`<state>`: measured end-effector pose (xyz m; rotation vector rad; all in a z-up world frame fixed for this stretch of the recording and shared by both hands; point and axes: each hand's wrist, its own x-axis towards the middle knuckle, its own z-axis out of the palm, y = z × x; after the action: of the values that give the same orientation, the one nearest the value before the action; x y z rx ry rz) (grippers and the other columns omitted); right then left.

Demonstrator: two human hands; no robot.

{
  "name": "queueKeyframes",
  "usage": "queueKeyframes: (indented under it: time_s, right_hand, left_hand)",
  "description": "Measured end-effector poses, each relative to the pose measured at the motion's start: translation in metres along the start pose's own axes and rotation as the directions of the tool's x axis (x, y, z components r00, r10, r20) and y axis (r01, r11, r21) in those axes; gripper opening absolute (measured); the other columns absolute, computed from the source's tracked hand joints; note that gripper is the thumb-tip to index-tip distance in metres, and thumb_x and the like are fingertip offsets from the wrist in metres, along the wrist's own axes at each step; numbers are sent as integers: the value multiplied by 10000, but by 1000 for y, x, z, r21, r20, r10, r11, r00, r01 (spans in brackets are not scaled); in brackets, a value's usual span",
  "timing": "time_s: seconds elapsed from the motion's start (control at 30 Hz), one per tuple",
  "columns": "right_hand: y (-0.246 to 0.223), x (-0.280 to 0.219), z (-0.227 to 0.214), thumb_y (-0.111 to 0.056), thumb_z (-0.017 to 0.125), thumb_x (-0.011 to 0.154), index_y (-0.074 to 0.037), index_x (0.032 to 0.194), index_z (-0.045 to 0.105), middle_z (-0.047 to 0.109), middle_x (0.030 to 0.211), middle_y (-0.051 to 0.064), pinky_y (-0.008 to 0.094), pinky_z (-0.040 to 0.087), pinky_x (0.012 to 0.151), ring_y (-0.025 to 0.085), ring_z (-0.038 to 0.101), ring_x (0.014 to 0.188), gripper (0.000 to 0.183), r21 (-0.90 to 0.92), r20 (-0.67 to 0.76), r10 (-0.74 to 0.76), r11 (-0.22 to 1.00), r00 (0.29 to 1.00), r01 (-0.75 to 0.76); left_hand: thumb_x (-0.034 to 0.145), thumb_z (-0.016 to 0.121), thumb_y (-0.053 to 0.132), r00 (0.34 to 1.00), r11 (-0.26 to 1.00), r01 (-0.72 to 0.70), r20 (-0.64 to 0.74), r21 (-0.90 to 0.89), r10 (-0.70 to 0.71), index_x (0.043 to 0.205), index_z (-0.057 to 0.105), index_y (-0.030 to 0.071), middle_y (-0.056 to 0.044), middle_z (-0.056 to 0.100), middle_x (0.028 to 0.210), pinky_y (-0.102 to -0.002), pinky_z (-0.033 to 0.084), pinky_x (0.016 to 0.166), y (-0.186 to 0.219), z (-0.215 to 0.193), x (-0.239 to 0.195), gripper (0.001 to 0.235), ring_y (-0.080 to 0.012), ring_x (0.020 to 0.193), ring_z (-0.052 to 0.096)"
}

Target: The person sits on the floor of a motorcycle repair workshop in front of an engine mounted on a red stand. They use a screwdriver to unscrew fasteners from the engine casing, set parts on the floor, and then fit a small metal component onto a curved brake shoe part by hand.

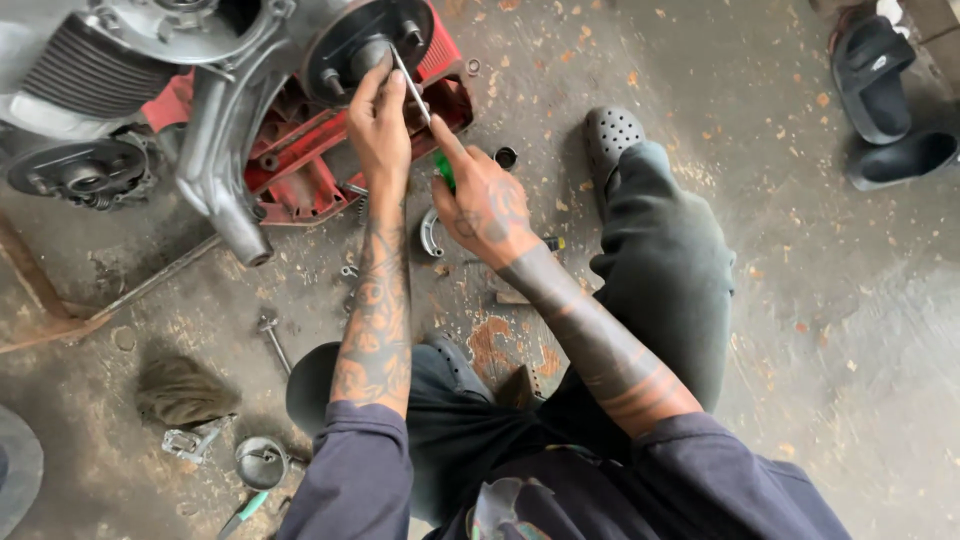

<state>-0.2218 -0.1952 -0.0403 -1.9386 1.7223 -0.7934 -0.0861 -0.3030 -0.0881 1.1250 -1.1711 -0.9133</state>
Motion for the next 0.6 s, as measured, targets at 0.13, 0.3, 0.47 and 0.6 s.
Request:
queueKeyframes:
  time_s: [0.13,0.3,0.47,0.6]
  right_hand:
    - [4,8,-4,-174,624,821,-110,1531,406,672,981,162,449,582,636,355,705,768,745,25,20,-26,999,999,26]
    - [10,16,6,-158,651,809,-107,1503,446,692,1004,147,428,578,644,342,701,776,725,-19,-48,-60,998,997,59]
    - [10,27,13,-150,659,793,-125,1485,482,706,996,119,411,582,643,326,706,774,714,-26,-64,-66,998,996,65]
    - [7,32,11,-154,641,803,-131,1487,501,692,935,114,407,577,634,312,693,739,698,-60,-58,-54,997,997,51]
  left_hand:
    - [988,582,279,993,965,79,60,248,-97,1465,590,51,62,470,691,-224,283,531,18,4,-2,529,-54,589,368]
    - [967,552,200,977,968,147,124,203,-174,1525,500,32,26,540,672,-228,353,514,23,4,-1,585,-71,559,449]
    - [947,502,310,975,922,159,93,353,-204,1532,511,109,36,542,670,-248,308,526,29,-1,7,619,-80,590,443]
    - [926,460,284,987,913,6,142,407,-70,1373,629,56,-26,650,754,-267,406,579,40,-2,17,530,-132,638,501]
